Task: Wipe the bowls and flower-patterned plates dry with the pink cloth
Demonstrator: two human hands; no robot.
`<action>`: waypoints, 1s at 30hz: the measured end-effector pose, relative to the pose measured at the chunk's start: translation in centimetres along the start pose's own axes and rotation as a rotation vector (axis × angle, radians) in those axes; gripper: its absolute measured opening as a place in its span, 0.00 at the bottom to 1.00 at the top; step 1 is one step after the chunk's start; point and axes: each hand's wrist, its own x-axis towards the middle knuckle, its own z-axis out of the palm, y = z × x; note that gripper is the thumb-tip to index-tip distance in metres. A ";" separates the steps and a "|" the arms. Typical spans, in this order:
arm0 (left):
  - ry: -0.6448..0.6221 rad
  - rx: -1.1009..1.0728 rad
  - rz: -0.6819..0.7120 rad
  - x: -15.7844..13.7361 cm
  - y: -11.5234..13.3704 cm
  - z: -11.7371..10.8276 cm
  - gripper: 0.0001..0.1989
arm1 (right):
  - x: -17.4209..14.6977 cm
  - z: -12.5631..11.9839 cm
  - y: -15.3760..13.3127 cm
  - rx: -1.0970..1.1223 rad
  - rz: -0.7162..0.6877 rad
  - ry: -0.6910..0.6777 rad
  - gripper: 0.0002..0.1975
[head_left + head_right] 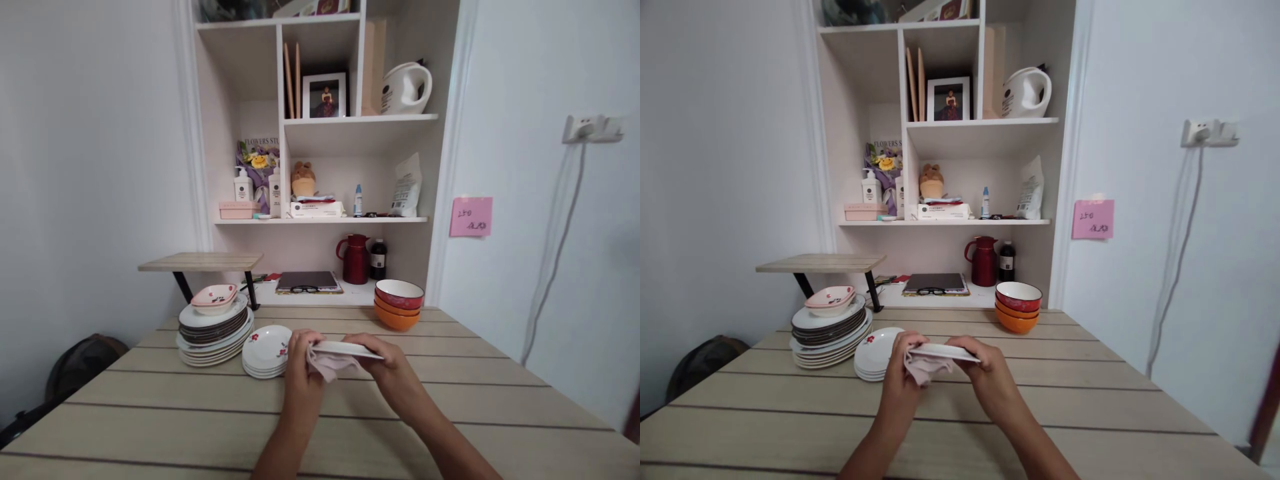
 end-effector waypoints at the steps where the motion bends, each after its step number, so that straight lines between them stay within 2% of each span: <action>1: 0.032 -0.088 -0.109 0.0 0.0 0.2 0.13 | -0.1 0.4 0.0 0.076 0.061 0.016 0.08; 4: 0.116 -0.284 -0.430 -0.1 -0.2 0.7 0.11 | -0.3 1.9 0.2 0.342 0.162 0.093 0.11; 6: 0.159 -0.359 -0.585 -0.4 -0.4 1.1 0.13 | -0.5 3.1 0.2 0.549 0.201 0.142 0.16; 8: 0.182 -0.425 -0.686 -0.7 -0.5 1.5 0.15 | -0.6 4.0 0.2 0.722 0.242 0.191 0.19; 11: 0.173 -0.507 -0.709 -1.0 -0.5 1.9 0.17 | -0.6 4.7 0.0 0.853 0.273 0.211 0.22; 14: 0.161 -0.469 -0.670 -1.0 -0.7 1.8 0.17 | -0.5 4.0 0.1 0.768 0.291 0.172 0.21; 17: 0.146 -0.295 -0.562 -0.7 -0.9 1.3 0.13 | -0.1 2.4 0.3 0.480 0.274 0.199 0.19; 19: 0.085 -0.128 -0.406 -0.4 -1.1 0.8 0.09 | 0.1 1.3 0.4 0.276 0.217 0.218 0.17; 21: -0.039 0.058 -0.193 -0.2 -1.2 0.3 0.07 | 0.1 0.6 0.3 0.088 0.120 0.213 0.14; 24: -0.208 0.270 0.068 0.0 -1.4 -0.3 0.08 | -0.1 0.5 0.0 -0.144 -0.048 0.100 0.21; 27: -0.239 0.309 0.132 0.0 -1.4 -0.5 0.09 | -0.2 0.8 -0.3 -0.175 -0.148 -0.037 0.25; 30: -0.184 0.213 0.068 0.0 -1.1 -0.5 0.09 | -0.1 0.7 -0.4 -0.057 -0.106 -0.041 0.19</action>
